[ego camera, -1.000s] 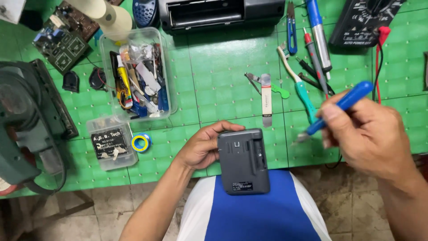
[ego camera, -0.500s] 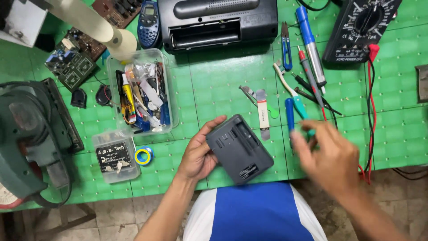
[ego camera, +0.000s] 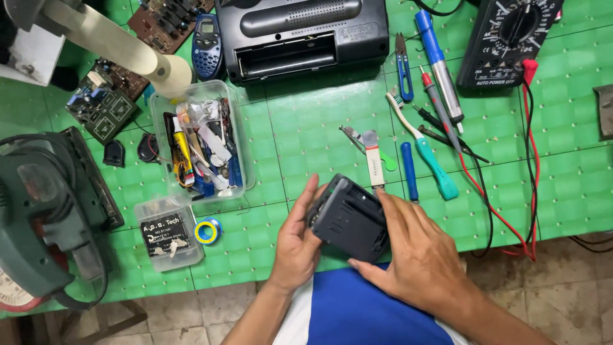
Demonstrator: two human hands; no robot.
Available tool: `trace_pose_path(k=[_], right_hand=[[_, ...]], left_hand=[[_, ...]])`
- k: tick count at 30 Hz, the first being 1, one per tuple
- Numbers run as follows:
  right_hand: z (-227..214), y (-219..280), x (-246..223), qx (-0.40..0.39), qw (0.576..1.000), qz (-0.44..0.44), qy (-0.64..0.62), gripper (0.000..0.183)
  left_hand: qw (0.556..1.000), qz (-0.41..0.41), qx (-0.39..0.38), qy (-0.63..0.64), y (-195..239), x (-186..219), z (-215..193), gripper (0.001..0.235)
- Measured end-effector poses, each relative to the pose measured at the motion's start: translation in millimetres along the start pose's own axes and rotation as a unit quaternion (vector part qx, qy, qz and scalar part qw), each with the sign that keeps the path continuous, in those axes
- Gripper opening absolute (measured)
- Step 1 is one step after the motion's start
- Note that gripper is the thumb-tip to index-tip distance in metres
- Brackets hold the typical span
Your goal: Disassembling a small electronic device to remove the internal circuit board using a screwdriver.
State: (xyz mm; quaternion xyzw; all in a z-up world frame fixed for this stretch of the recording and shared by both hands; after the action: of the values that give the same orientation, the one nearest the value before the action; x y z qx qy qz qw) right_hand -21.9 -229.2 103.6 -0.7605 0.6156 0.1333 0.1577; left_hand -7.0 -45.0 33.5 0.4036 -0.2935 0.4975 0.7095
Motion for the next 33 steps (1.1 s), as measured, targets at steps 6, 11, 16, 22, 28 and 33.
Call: trace_pose_path(k=[6, 11, 16, 22, 28, 33], right_hand=[[5.4, 3.2, 1.5, -0.025, 0.995, 0.015, -0.092, 0.092], [10.6, 14.9, 2.9, -0.057, 0.983, 0.026, -0.170, 0.098], [15.0, 17.9, 4.1, -0.115, 0.971, 0.052, -0.205, 0.109], [30.5, 26.6, 22.0, -0.178, 0.944, 0.164, -0.223, 0.121], [22.9, 28.7, 20.9, -0.122, 0.951, 0.103, -0.266, 0.106], [20.7, 27.7, 22.4, -0.135, 0.945, 0.086, -0.286, 0.100]], left_hand=[[0.991, -0.016, -0.100, -0.090, 5.4, 26.7, 6.5, 0.092], [0.975, -0.062, -0.201, -0.071, 0.6, 47.1, 17.1, 0.094], [0.980, -0.058, -0.185, -0.038, -0.1, 31.1, 16.1, 0.095], [0.974, -0.067, -0.137, -0.169, 1.8, 39.4, 25.8, 0.081], [0.956, -0.050, -0.142, -0.250, 4.5, 43.9, 27.5, 0.079], [0.959, -0.059, -0.147, -0.235, 3.8, 38.5, 25.6, 0.074]])
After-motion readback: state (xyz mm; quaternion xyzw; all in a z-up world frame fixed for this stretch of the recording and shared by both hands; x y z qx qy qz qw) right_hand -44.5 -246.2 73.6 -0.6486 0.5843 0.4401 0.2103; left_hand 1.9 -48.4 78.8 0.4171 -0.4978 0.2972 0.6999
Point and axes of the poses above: each hand's wrist, its own y-axis away from the middle knuckle, its own z-axis out of the palm, x = y × z, the point moved 3 cm from there along -y, towards the middle knuckle, and after that the axes turned 6 degrees about x, right-handed, at the moved point
